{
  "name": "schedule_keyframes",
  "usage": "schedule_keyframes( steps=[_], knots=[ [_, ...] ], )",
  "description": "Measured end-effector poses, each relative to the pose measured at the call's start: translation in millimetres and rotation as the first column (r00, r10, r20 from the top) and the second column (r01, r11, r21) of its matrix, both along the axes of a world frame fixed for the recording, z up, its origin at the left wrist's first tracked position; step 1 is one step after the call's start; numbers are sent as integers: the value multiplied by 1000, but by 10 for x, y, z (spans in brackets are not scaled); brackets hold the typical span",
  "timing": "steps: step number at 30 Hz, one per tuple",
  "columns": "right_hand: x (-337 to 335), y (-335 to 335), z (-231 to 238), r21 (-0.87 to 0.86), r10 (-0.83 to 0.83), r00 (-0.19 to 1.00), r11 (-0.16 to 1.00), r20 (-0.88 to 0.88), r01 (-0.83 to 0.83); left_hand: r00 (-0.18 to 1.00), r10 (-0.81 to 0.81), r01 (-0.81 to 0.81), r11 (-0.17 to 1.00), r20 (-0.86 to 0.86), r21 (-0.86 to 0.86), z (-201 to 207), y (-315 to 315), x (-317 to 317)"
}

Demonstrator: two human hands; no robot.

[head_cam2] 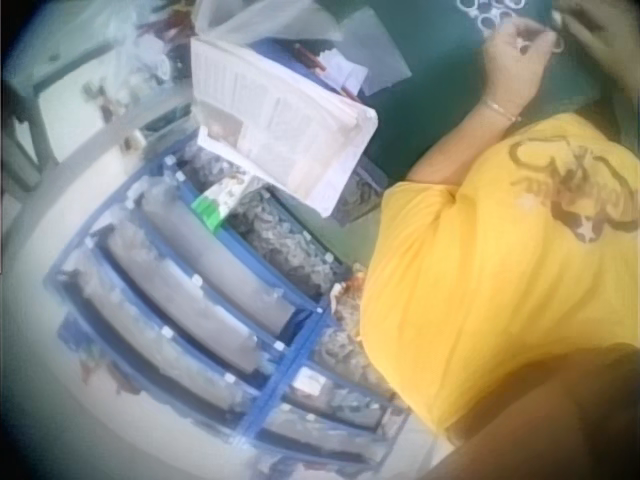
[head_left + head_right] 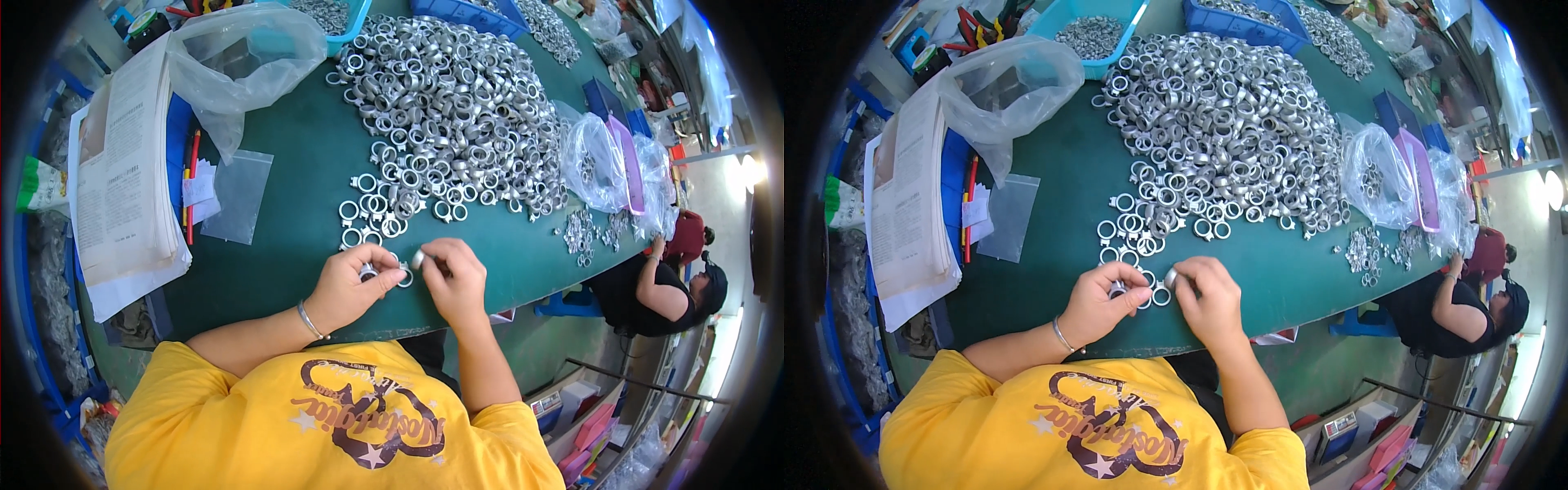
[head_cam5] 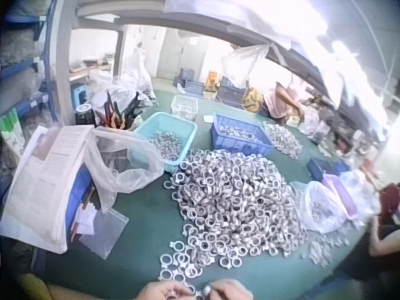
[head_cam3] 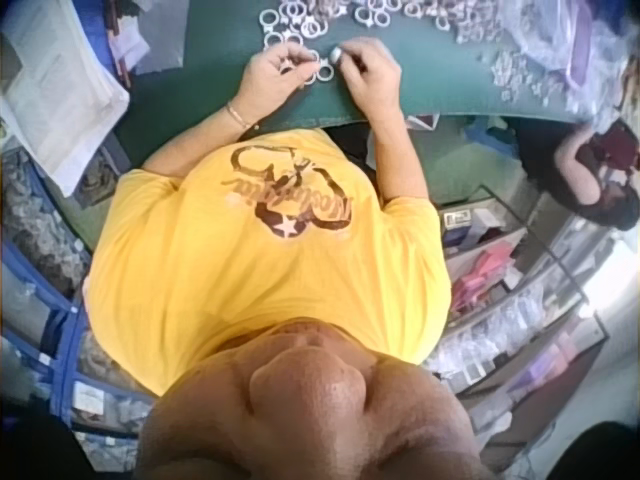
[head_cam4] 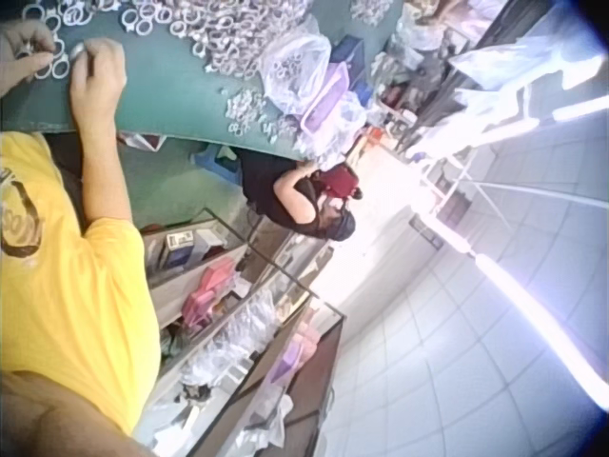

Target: The person picks up small metal ring-like components from a pile and joins them together by hand one by one at a green workbench. The person moves paper documents aside to access a blue container before handling the metal items.

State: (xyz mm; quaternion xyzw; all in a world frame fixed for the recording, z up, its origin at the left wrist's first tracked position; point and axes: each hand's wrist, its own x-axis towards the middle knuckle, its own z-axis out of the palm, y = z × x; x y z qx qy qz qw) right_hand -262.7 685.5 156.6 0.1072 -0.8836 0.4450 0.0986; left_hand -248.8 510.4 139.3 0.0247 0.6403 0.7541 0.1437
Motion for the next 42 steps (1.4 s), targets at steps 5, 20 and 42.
schedule_keyframes(
  steps=[5, 20, 42],
  knots=[
    [112, -141, 30, -68, 152, 932, 981, -330, -184, 922, -255, 208, 960, 291, 186, 102, -57, -67],
    [218, -93, 9, -293, 167, 986, 944, 25, -152, 886, -4, -84, 982, -463, -170, 9, -18, -42],
    [214, -25, -27, -262, 148, 989, 954, -11, -145, 897, 24, -102, 983, -441, -153, 0, -12, -24]
  ],
)
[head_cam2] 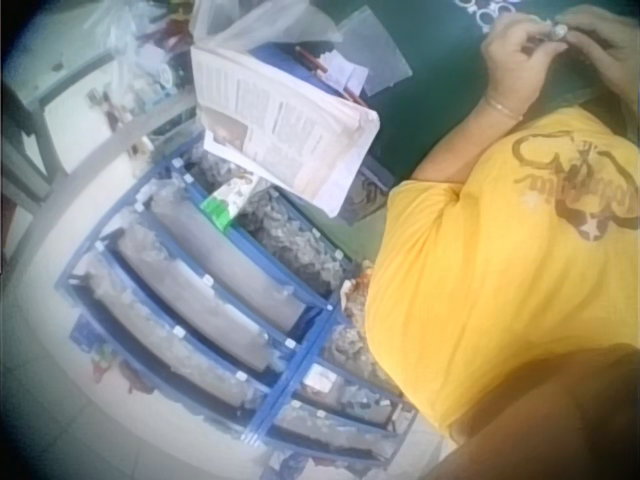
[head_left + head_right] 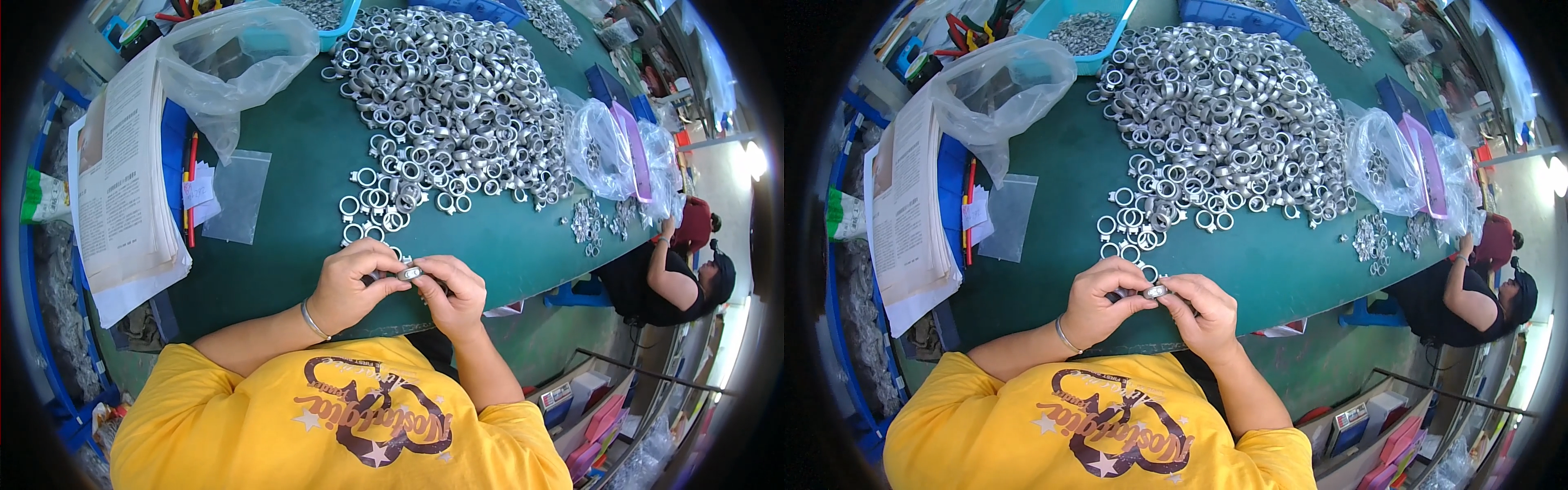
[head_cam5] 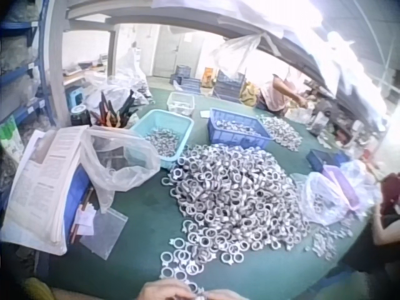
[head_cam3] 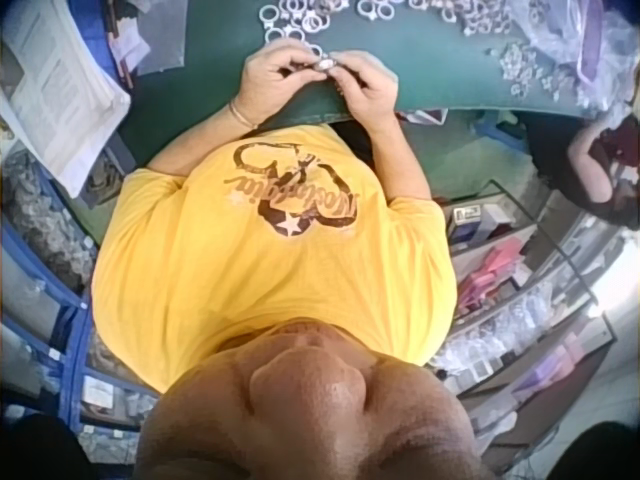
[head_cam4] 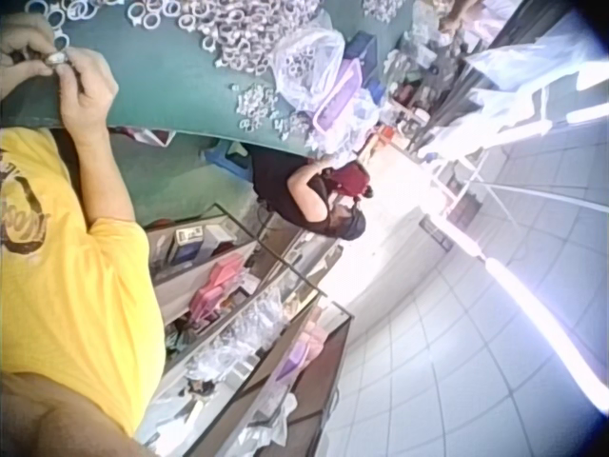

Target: The person picks up small metal ring-like components from a pile and joins them together by hand one by one at a green workbench. The person moves paper documents aside to access a blue container before handling the metal items.

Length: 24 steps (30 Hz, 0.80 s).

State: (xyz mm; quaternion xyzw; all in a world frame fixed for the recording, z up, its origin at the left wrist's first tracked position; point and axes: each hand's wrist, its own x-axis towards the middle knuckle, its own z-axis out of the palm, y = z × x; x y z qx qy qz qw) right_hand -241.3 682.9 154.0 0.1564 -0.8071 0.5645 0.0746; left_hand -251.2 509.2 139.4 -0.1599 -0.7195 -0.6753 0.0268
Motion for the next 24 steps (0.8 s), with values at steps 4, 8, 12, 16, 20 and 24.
schedule_keyframes(
  steps=[4, 8, 12, 16, 20, 24],
  knots=[
    [-8, -18, -1, 56, 11, 993, 998, -120, -5, 1000, -3, 2, 1000, 19, 10, 1, -19, 7],
    [-11, 8, 30, 74, -9, 990, 997, -144, 20, 1000, -9, 8, 1000, -18, -15, 9, 14, -34],
    [-2, 53, 48, -104, -115, 905, 980, 409, 171, 998, -10, 16, 996, 69, -88, 84, -24, 0],
    [-624, 643, 213, -218, -381, 744, 794, 549, 568, 996, 18, -15, 999, 85, -31, 109, -20, -20],
    [-1216, 1599, 381, -522, -563, 693, 463, 451, 716, 992, 36, -39, 999, 123, 17, 96, 44, -24],
    [-1383, 1697, 429, -474, -659, 647, 461, 383, 750, 982, 61, -67, 997, 181, 25, 79, 8, -18]
  ],
)
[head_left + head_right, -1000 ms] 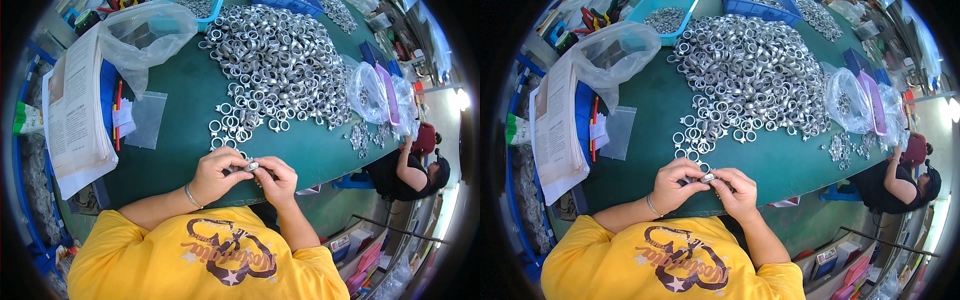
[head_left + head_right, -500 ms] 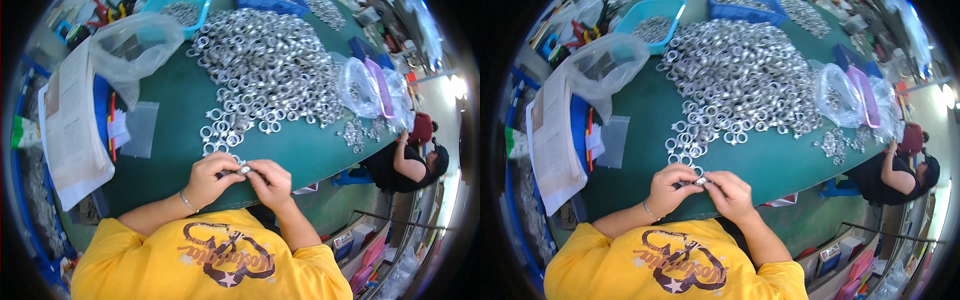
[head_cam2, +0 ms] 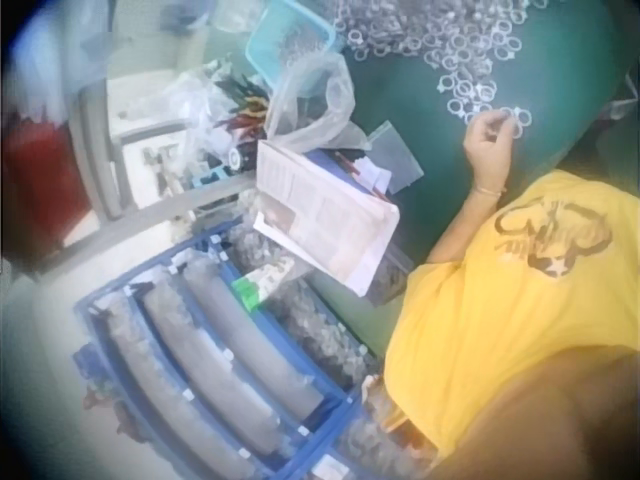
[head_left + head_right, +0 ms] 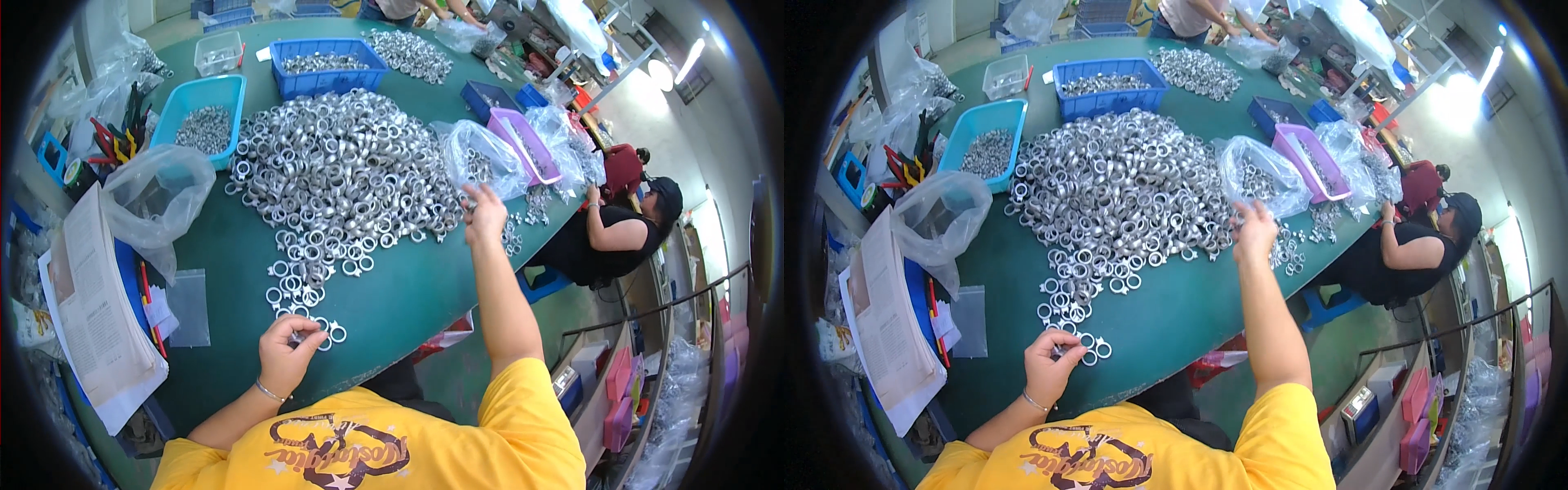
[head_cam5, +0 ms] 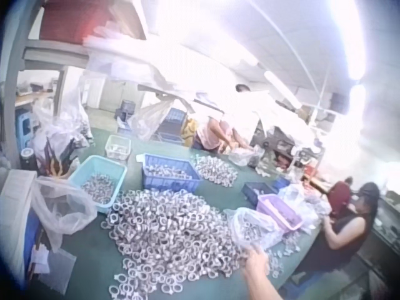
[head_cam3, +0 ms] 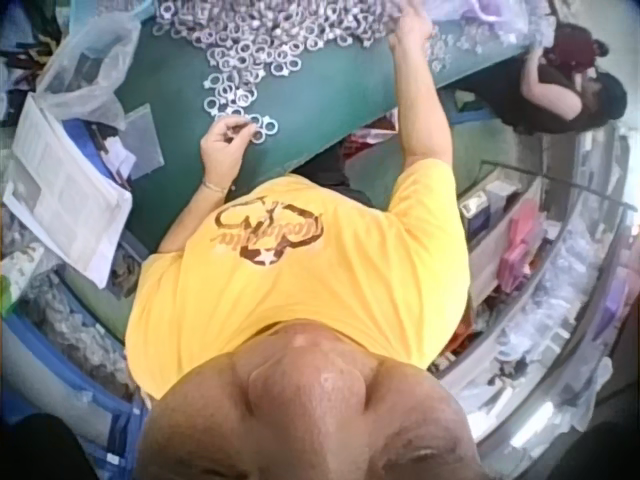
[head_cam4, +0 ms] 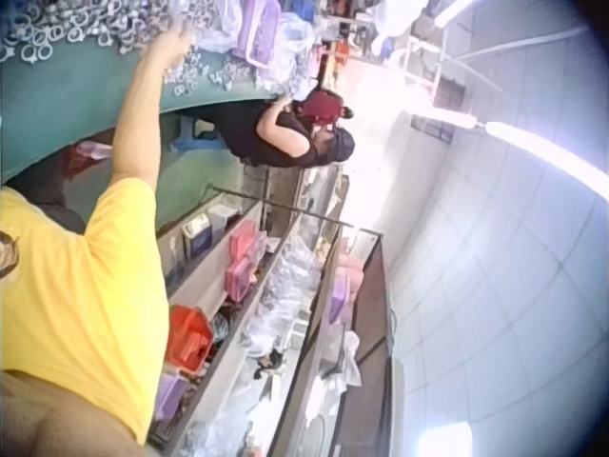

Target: The person picks up small metal ring-like components from a pile and joins them together by hand one by one at a green workbench. The person moves paper documents aside to access a blue container before handling the metal items.

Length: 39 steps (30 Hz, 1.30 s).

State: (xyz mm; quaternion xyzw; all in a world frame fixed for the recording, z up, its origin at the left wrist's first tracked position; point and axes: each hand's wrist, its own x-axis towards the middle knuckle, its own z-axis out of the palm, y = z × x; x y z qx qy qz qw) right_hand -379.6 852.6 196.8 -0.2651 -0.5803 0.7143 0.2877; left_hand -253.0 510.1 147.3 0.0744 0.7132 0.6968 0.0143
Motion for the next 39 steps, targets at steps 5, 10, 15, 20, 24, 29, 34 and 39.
schedule_keyframes(
  steps=[5, 10, 15, 20, 24, 29, 34, 39],
  knots=[
    [609, -1060, -84, 295, 577, 608, 546, 546, -784, 995, 42, -49, 996, 89, 72, -126, -41, -9],
    [1084, -1666, -275, 454, 474, 386, -33, 791, -890, 993, 26, -39, 992, 112, 117, -81, -23, -7],
    [1103, -1681, -241, 535, 435, 475, -19, 765, -844, 999, 1, -4, 998, 49, 65, -136, -13, -1],
    [1131, -1680, -292, 547, 522, 447, -45, 726, -836, 1000, 20, -21, 999, 15, 48, -127, 2, -5],
    [1214, -1731, -286, 595, 538, 486, -37, 689, -803, 998, 43, -46, 997, 50, 59, -99, -33, 4],
    [1203, -1495, -441, 684, 518, 610, 63, 600, -727, 999, 36, -36, 999, 0, -19, -116, 32, -40],
    [1227, -1545, -299, 586, 455, 610, 213, 649, -782, 998, 60, -60, 998, 13, -7, -160, -70, -13],
    [1349, -1616, -287, 574, 366, 568, 104, 737, -812, 999, 3, -4, 999, 41, 35, -167, -47, -17]
  ],
)
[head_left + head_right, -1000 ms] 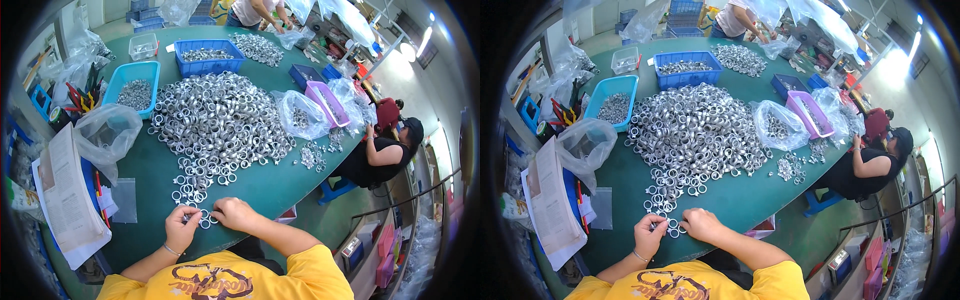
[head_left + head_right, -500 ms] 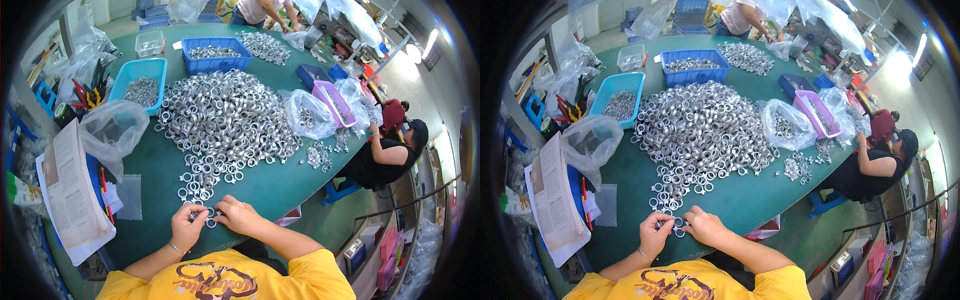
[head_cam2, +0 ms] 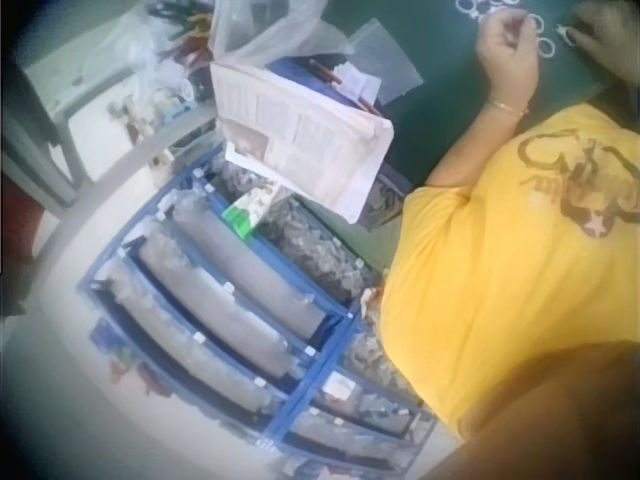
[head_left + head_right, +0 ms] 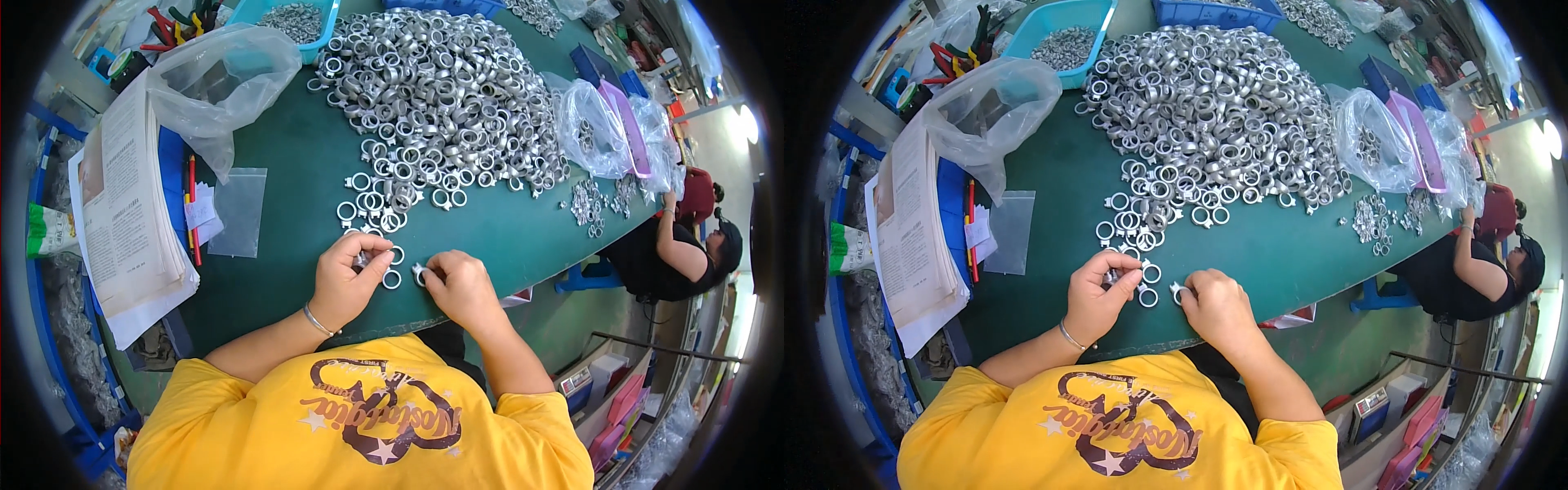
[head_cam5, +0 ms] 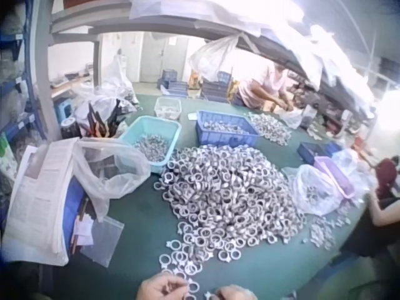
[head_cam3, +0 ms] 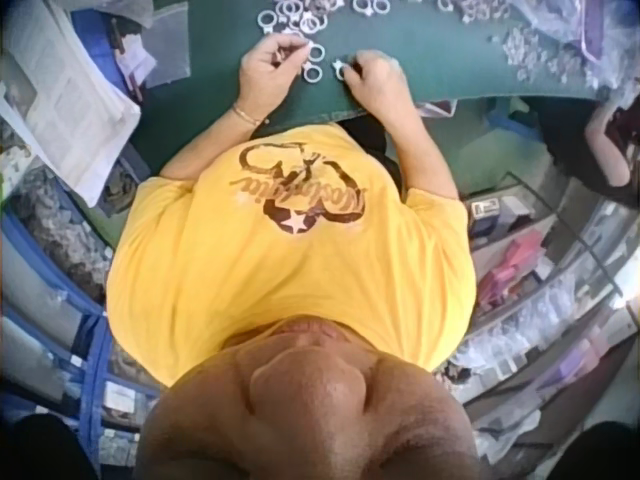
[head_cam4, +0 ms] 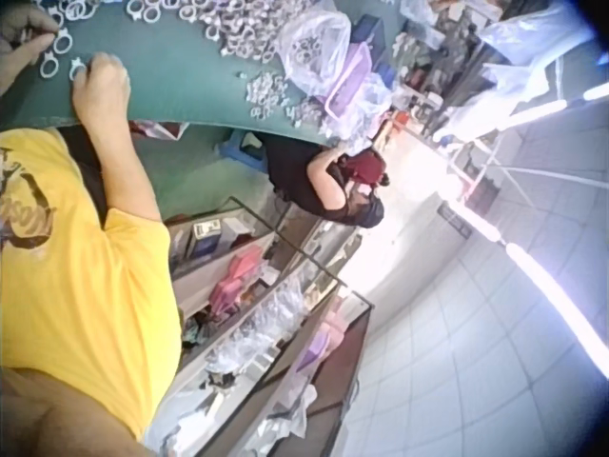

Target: The person picks up small metal ring-like components from a pile and joins them together by hand one by one at a green workbench. The person moves paper documents aside to access a blue container before handling the metal items.

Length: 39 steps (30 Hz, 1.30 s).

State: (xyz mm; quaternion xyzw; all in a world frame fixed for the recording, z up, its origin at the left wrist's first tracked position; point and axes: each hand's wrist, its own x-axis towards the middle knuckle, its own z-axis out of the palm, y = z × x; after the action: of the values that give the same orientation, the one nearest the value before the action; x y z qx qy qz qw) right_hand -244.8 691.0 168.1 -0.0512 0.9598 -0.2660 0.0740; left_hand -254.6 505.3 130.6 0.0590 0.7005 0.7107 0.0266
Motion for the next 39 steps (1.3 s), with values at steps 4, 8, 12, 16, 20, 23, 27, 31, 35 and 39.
schedule_keyframes(
  steps=[4, 8, 12, 16, 20, 23, 27, 31, 35, 39],
  knots=[
    [-67, 58, 12, -420, -104, 884, 851, 455, 316, 1000, -30, 30, 999, -3, 10, -1, 20, -1],
    [-64, 57, 15, -668, 33, 806, 581, 591, 466, 996, -77, 78, 997, 46, -19, 69, 26, 7],
    [-39, 5, -12, -725, 58, 815, 496, 577, 478, 984, -169, 169, 986, 50, 4, 137, 9, -4],
    [46, -122, -67, -593, -47, 998, 803, 45, 64, 974, -228, 228, 973, 17, -45, 114, 11, 3],
    [47, -119, -57, -781, -81, 974, 585, 211, 218, 972, -209, 204, 977, -109, -56, 109, 23, 3],
    [17, -84, -67, -814, -42, 948, 501, 317, 294, 973, -205, 199, 978, -106, -63, 108, 21, 7],
    [29, -45, -67, -847, 91, 921, 434, 380, 307, 965, -194, 183, 980, -174, -79, 70, 27, 4],
    [41, -19, -78, -880, 159, 913, 370, 377, 299, 965, -191, 181, 981, -179, -72, 64, 23, 5],
    [60, -43, -77, -887, 120, 946, 400, 300, 230, 960, -193, 178, 980, -204, -88, 94, 16, -7],
    [67, -12, -106, -855, 76, 973, 495, 219, 154, 969, -144, 132, 989, -200, -73, 77, 36, -2]
  ],
)
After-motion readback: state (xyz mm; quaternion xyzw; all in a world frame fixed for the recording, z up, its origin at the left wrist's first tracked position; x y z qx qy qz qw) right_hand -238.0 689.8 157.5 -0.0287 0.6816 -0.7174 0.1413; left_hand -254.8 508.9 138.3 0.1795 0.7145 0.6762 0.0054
